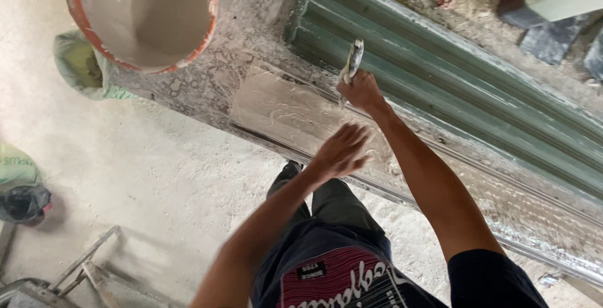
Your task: The person scoops plaster mixture from a plastic bowl and spreads it by hand and with a trowel into a long rectangular mold set on the workshop floor, then levels the filled surface by drawing a curved blade along the mold edges.
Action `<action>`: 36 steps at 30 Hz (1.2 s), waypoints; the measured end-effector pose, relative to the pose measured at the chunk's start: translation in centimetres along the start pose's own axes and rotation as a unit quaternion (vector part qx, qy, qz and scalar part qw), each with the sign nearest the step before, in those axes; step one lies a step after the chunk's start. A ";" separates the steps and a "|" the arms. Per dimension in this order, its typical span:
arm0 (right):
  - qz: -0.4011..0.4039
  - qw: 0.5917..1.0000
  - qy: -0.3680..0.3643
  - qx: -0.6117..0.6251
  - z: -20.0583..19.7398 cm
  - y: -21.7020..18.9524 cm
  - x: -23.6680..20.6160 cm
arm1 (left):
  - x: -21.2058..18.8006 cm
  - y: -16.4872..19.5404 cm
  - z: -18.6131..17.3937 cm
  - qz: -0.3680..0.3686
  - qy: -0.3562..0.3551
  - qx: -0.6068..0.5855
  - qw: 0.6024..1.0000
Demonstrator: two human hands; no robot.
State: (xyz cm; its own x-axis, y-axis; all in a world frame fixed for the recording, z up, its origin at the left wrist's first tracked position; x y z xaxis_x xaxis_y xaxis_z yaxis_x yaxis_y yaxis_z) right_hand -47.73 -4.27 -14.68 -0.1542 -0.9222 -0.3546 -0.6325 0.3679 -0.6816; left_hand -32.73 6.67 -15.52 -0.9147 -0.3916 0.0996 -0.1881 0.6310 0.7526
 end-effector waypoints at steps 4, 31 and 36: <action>0.132 0.989 -0.044 0.051 2.9 -3.2 3.8 | 4.6 -2.5 -1.9 -0.030 -0.056 0.227 0.972; 0.228 0.645 -0.063 0.726 9.9 -2.7 -3.7 | -5.4 -3.5 -17.6 -0.166 0.342 -0.044 0.924; 0.219 0.492 -0.011 0.842 9.9 -3.5 -6.6 | -1.9 -1.6 -17.8 -0.255 0.365 -0.157 0.882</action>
State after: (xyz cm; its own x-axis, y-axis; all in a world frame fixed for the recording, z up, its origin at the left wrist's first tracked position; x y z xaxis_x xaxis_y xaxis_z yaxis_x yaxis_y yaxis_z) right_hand -36.97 1.66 -16.28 0.0247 -0.7166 -0.6971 0.9877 0.1251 -0.0936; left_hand -24.34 -5.50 -5.29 -0.2444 -0.9697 0.0032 -0.2949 0.0775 0.9524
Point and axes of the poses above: each hand's wrist, its own x-axis towards the middle knuckle, its own z-axis out of the palm, y = z × x, the point moved 3 cm from there along x, towards the middle knuckle, and after that the axes turned 3 degrees about -y, right-handed, at the moved point
